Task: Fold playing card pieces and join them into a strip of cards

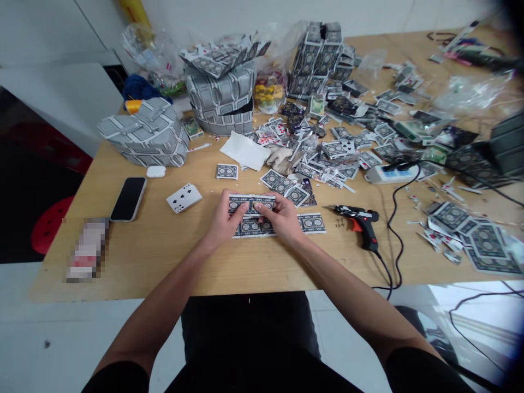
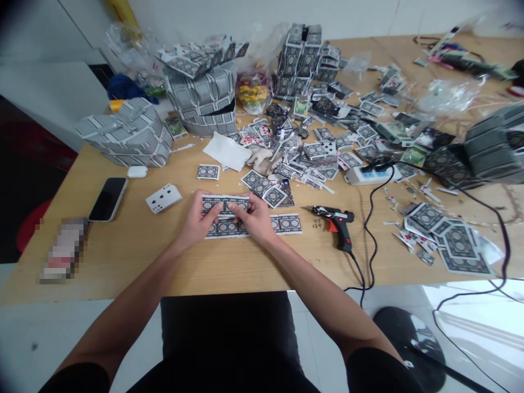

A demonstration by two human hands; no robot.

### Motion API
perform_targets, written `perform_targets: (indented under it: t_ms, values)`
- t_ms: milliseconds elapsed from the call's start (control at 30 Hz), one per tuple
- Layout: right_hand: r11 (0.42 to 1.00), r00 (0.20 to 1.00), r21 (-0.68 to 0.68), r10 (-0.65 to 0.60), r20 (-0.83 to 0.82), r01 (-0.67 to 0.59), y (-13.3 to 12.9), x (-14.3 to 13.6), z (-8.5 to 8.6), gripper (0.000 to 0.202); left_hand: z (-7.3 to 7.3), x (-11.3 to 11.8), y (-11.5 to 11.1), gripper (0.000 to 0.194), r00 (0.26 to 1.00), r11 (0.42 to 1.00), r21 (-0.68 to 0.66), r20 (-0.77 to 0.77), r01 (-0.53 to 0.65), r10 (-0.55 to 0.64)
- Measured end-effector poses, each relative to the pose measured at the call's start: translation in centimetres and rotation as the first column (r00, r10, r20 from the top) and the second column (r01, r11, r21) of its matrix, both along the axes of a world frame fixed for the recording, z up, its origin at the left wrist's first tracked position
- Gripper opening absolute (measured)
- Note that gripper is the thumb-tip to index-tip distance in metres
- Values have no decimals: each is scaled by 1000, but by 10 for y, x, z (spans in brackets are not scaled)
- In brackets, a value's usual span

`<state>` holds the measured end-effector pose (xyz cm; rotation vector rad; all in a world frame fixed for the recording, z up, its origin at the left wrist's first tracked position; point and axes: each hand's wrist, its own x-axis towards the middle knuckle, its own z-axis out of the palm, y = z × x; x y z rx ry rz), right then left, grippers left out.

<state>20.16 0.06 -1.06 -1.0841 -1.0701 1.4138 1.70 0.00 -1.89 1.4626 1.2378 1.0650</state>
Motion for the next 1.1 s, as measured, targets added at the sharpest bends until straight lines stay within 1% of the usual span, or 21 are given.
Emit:
perform_targets:
  t_ms: [133, 367, 700, 933, 1100]
  values:
    - [1000, 1000, 1, 15, 6, -15, 1, 1, -1, 50, 2, 0, 2, 40, 999, 999, 22, 22, -30, 30]
    - [1000, 1000, 2, 15, -11, -15, 2, 1, -2, 50, 7, 0, 4, 39, 998, 1000, 2, 66, -13, 13]
    - [999, 999, 29, 34, -29, -33, 2, 2, -5, 46, 9, -2, 5, 40, 998, 1000, -21, 69, -4, 6]
    - [998, 998, 21, 61, -31, -60, 2, 3, -2, 44, 7, -3, 4, 37, 998, 1000, -21, 63, 3, -2]
    - [998, 997, 23, 67, -27, -66, 2, 3, -1, 42, 9, -3, 4, 37, 999, 999, -37, 44, -3, 5]
